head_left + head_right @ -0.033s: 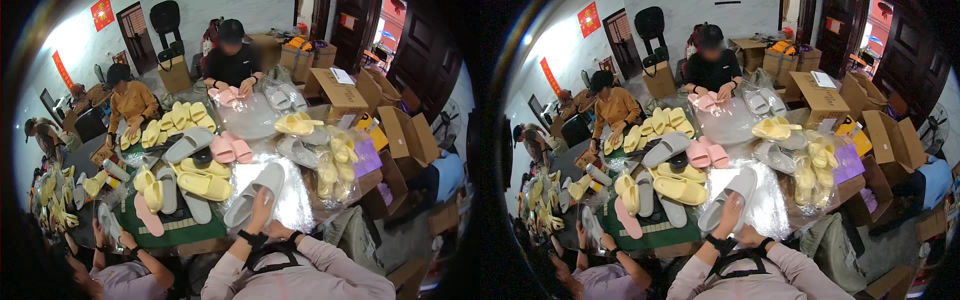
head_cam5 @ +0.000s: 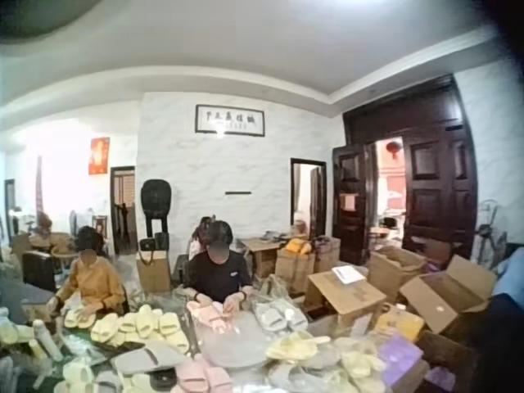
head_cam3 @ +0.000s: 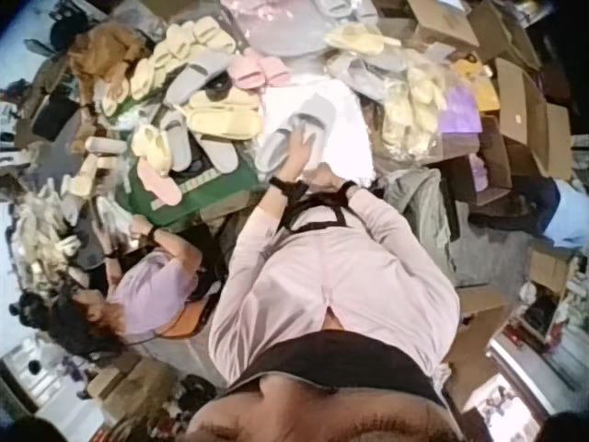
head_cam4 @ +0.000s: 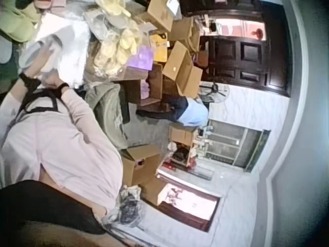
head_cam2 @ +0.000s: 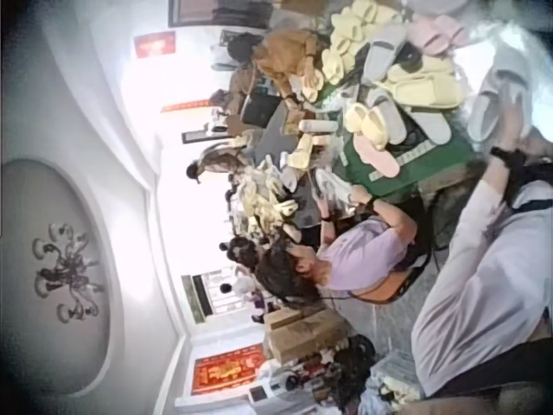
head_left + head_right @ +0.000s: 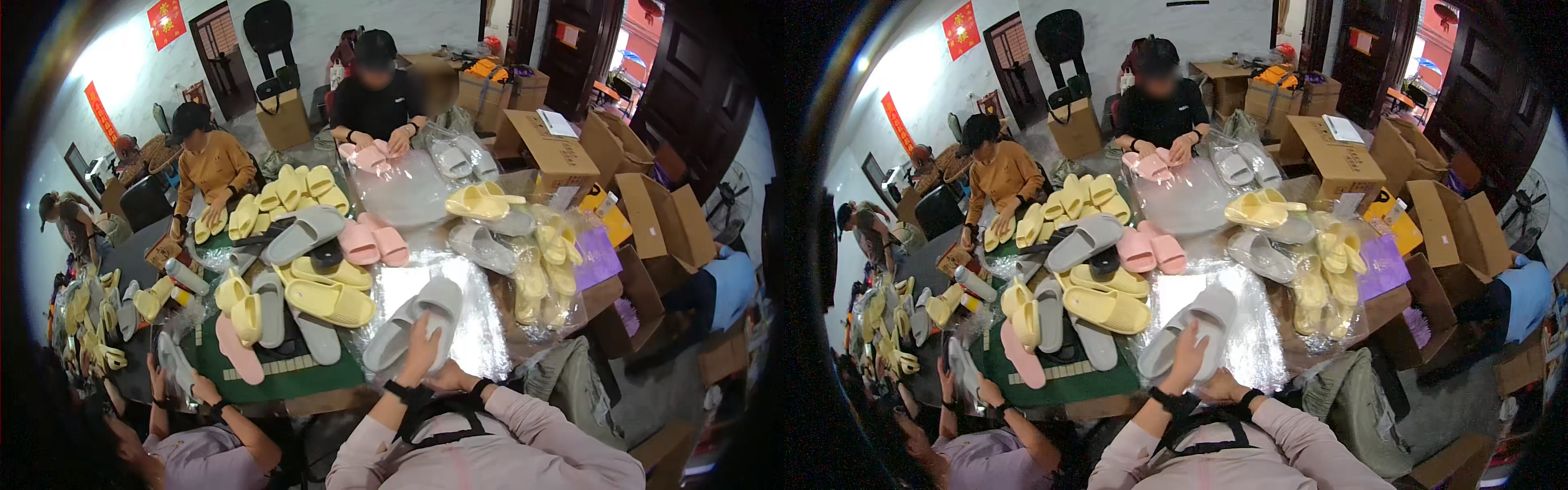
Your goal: Packing slippers into plastic bags and then into a large storage sack.
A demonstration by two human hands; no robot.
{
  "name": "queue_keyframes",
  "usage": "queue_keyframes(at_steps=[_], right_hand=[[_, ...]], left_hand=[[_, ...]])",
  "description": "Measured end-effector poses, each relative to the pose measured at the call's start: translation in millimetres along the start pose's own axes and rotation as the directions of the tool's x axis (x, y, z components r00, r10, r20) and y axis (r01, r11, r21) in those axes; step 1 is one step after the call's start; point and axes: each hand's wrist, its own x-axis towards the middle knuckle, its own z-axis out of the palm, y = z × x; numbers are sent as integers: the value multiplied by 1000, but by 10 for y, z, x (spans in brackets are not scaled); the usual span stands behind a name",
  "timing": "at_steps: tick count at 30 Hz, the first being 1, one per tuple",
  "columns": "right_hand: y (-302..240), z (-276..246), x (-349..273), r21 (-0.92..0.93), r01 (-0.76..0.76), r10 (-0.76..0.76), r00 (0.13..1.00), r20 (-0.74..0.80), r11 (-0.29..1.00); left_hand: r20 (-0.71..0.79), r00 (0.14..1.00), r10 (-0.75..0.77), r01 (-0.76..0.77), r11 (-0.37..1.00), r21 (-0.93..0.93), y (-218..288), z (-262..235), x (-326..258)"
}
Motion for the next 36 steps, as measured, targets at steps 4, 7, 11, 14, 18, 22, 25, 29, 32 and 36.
queue_keyframes(at_steps=[4, 7, 11, 14, 18, 22, 25, 29, 32, 36], right_hand=[[562, 216, -288, 138, -131, 148, 982, -120, 982], [276, -66, -347, 95, -119, 123, 992, -34, 988], [556, 63, -314, 316, -328, 266, 937, 225, 890], [284, -242, -373, 923, -369, 484, 831, 274, 111], [929, -284, -300, 951, -109, 656, 701, 279, -289], [772, -237, -23, 988, -153, 706, 703, 83, 37], [668, -315, -54, 993, -120, 699, 709, 94, -12], [467, -541, -352, 972, -195, 743, 668, 32, 133], [144, -590, -524, 960, -255, 766, 638, 78, 115], [121, -414, -513, 861, -488, 708, 659, 253, 147]], left_hand=[[-11, 968, -252, 248, 959, -141, -148, 52, -515], [-252, 964, -83, 194, 870, 453, -408, -159, -897], [-149, 989, -24, 101, 839, 534, -611, -255, -1033], [432, 901, -38, -297, 671, 679, -770, -295, -1079], [455, 883, -118, -270, 666, 696, -678, -184, -953], [453, 852, -261, -209, 624, 753, -642, -239, -974], [467, 832, -299, -196, 629, 752, -638, -296, -963], [531, 827, -184, -319, 624, 713, -895, -338, -971], [529, 824, -202, -301, 634, 713, -905, -327, -934], [534, 808, -250, -266, 654, 708, -936, -312, -899]])
